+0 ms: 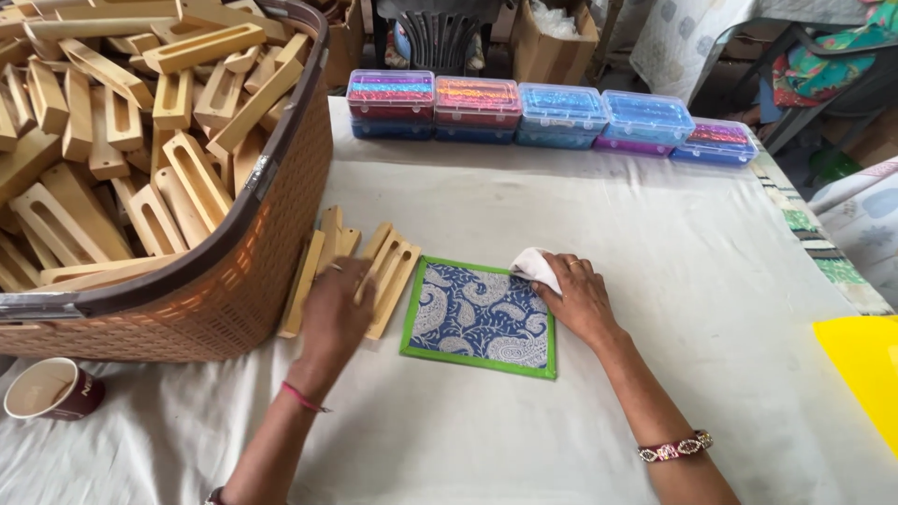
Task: Wipe down individual wooden block components with a white cloth on a workshop table.
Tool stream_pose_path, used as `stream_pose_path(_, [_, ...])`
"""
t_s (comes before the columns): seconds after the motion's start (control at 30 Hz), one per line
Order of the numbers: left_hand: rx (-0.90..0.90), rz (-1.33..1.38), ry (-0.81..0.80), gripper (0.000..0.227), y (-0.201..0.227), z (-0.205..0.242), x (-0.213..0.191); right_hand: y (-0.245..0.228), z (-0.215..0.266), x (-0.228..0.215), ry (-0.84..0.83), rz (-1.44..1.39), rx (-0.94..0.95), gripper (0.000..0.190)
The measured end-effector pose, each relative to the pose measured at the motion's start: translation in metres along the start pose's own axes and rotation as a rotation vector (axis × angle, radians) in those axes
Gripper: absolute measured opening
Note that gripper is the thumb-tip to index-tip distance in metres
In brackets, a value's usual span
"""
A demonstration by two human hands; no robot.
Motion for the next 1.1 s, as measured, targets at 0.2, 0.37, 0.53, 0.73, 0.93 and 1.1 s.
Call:
stream_pose_path(0.2, [0.183, -0.315, -0.184, 0.043, 0.050, 0.012, 0.021, -0.001, -0.001, -0.001, -0.017, 0.009, 0.011, 0.064])
stream_pose_path(0.37, [0.206, -0.458, -0.145, 0.030, 0.037, 0.019, 0.038, -0.004, 0.003, -0.006, -0.018, -0.003, 0.010, 0.063])
stream_pose_path(0.53, [0.223, -0.570, -0.162, 0.034, 0.038, 0.018, 0.029, -0.006, 0.005, -0.007, -0.026, -0.025, 0.010, 0.062])
stream_pose_path(0.73, [0.224, -0.590, -0.224, 0.029, 0.036, 0.018, 0.036, -0.006, 0.002, -0.006, 0.005, -0.009, -0.030, 0.063])
stream_pose_path(0.93, [0.099, -0.561, -0.378, 0.036, 0.029, 0.019, 0.042, -0.002, 0.001, 0.002, -0.037, -0.002, 0.021, 0.064])
stream_pose_path(1.1, [0.050, -0.484, -0.363, 0.031, 0.008, 0.028, 0.056, -0.009, 0.002, -0.007, 0.023, -0.089, -0.030, 0.065])
Point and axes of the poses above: each hand's wrist, its own z-axis away from the middle knuckle, its own x-axis out of the palm, y = z × x, the point moved 9 cm from there along -z, towards the middle knuckle, and after that the axes turned 15 degrees about x, right-handed, at the moved point
